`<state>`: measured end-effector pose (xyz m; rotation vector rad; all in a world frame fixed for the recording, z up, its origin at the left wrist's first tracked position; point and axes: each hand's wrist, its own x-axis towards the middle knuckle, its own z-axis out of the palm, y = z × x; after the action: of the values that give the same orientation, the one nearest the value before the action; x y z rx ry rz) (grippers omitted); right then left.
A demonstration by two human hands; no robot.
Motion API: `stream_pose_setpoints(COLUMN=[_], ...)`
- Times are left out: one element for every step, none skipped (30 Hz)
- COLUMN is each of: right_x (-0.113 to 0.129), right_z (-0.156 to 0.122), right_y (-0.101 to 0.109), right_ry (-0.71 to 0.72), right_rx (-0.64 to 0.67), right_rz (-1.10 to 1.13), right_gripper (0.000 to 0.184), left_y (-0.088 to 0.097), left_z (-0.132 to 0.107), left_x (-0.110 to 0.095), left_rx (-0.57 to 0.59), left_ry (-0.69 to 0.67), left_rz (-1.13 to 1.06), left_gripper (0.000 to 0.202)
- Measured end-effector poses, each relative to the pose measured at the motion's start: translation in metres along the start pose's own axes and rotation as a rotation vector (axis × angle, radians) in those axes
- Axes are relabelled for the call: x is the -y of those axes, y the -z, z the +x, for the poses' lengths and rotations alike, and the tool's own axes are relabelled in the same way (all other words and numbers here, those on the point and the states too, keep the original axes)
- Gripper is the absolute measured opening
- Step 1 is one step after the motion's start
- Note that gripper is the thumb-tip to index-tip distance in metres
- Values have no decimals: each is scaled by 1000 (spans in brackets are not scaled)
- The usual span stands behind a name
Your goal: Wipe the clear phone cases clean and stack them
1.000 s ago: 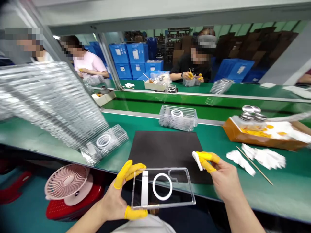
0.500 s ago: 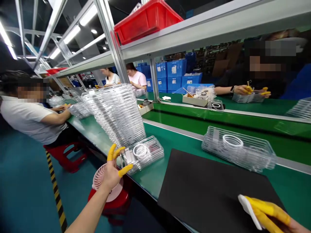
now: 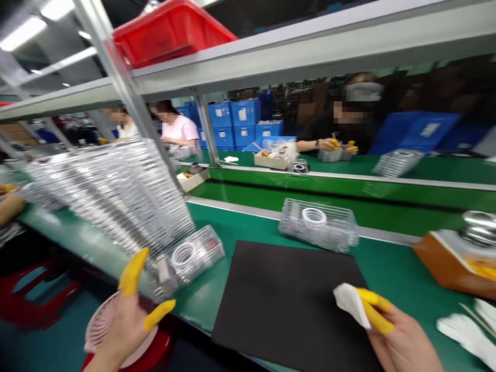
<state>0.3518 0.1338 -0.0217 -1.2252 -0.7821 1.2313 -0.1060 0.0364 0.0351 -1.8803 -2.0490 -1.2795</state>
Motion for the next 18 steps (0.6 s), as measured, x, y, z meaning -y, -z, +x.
stream_pose_setpoints(right_x=[7, 13, 19, 23, 26, 27, 28, 28, 28, 27, 27, 27, 27, 27, 27, 29, 31, 35], right_z=[-2, -4, -5, -6, -7, -7, -8, -8, -8, -9, -9, -10, -11, -12, -13, -14, -13, -12], right_y=[-4, -10, -15, -19, -23, -25, -26, -26, -25, -25, -24, -25, -26, -27, -29, -29, -28, -25], right_ry=[-37, -58, -55, -35, -15, 5, 22, 34, 44, 53, 62, 71, 83, 98, 116, 138, 164, 194], right_rx=[-15, -18, -2, 22, 43, 53, 55, 50, 40, 33, 27, 23, 18, 13, 5, -5, -22, -47], right_rz=[85, 178, 255, 318, 355, 372, 378, 374, 366, 359, 350, 336, 316, 290, 257, 216, 165, 105], right_gripper=[47, 45, 40, 34, 31, 30, 29, 28, 27, 27, 28, 28, 29, 31, 33, 35, 38, 39], left_y=[-3, -10, -19, -31, -47, -66, -88, -111, -134, -156, -177, -194, -208, -216, -219, -217, -210, -198], left_z=[5, 13, 23, 35, 48, 62, 76, 90, 104, 117, 130, 141, 151, 160, 167, 170, 170, 164], left_x=[-13, -27, -43, -59, -75, -91, -106, -119, -131, -140, -149, -156, -162, -167, -172, -176, -180, -181], left_rx=[-16, -13, 20, 73, 144, 208, 262, 310, 332, 348, 361, 370, 377, 380, 380, 378, 373, 368], left_ry=[-99, -189, -282, -376, -474, -558, -617, -644, -660, -671, -676, -677, -676, -676, -680, -688, -702, -719], left_rz=[22, 4, -40, -95, -146, -183, -211, -238, -260, -273, -280, -282, -280, -276, -274, -273, -275, -278], left_gripper=[79, 76, 72, 67, 64, 59, 55, 54, 50, 47, 44, 39, 31, 23, 19, 17, 19, 20])
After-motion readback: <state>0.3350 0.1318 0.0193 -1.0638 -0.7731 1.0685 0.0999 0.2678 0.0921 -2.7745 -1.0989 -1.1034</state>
